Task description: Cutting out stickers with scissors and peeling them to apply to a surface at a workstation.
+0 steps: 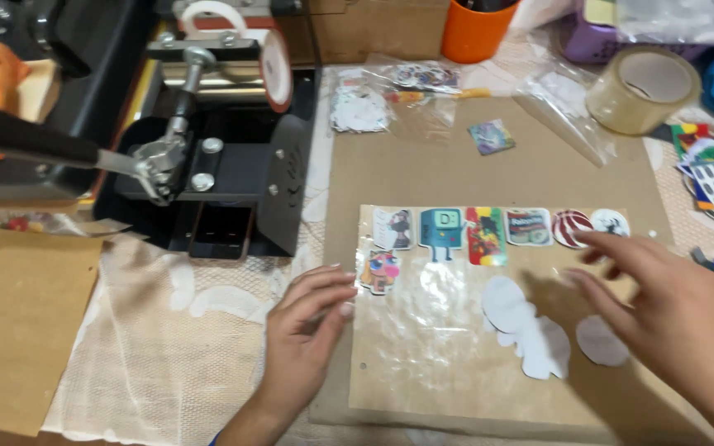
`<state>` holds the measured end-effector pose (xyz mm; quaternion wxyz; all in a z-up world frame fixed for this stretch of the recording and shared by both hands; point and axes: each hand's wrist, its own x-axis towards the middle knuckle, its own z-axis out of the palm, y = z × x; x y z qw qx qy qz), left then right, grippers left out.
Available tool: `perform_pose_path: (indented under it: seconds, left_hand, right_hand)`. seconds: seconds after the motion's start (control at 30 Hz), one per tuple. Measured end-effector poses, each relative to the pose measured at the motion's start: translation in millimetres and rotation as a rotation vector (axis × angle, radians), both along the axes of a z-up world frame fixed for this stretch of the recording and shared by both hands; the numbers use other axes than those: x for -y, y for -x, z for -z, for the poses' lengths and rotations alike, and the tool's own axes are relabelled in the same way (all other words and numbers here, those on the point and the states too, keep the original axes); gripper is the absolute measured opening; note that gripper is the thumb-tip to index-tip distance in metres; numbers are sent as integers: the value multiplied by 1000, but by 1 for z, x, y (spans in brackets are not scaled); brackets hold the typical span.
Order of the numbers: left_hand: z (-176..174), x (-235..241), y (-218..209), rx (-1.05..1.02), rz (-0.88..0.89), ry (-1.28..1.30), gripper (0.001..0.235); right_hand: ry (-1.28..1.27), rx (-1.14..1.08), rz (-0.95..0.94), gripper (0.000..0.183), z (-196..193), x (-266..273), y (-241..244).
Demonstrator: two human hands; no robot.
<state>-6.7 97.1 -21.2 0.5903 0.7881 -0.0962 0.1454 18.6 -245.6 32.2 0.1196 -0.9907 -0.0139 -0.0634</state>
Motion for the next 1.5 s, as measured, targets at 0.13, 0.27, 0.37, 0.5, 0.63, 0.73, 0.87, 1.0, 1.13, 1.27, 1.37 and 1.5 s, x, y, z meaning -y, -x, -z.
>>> perform_pose_path:
  seconds: [0.13,0.27,0.37,0.5,0.63,0.73,0.87,1.0,1.13,1.27,1.37,1.5]
  left_hand:
    - [-11,18,10,-28,35,61,13]
    - [-21,49,17,-319,142,232,19]
    - [-24,74,21,-364,243,309,19]
    - [-22,94,25,-373,328,398,18]
    - [-24,105,26,-366,331,420,16]
    - [-23,109,29,-315,326,359,13]
    - [-19,111,26,-278,327,332,12]
    - [-19,113,27,-299,353,314,13]
    - [-26,121,30,-301,409,324,12]
    - [-34,123,31,-193,392,239,11]
    - [-35,122,32,-71,357,189,9]
    - [-31,120,31,-14,355,171,9]
  right_hand:
    - [55,225,-22,39,114,131,61]
    - [65,159,53,48,154,169,96]
    - [94,167,67,47,151,172,101]
    - [96,219,45,58,120,157,76]
    - [362,-214,215,48,75,120,54]
    - [462,-398,280,59,69,115,52]
    - [89,-79,231,64,85,132,65]
    - [-710,131,160,67,59,114,81]
    - [-906,128,259,34,55,62,96]
    - [-1178,10,-22,27,43,13,81]
    - [-1245,-3,-128,26,34,-10,74]
    - [-1204,20,-190,20,36,-24,71]
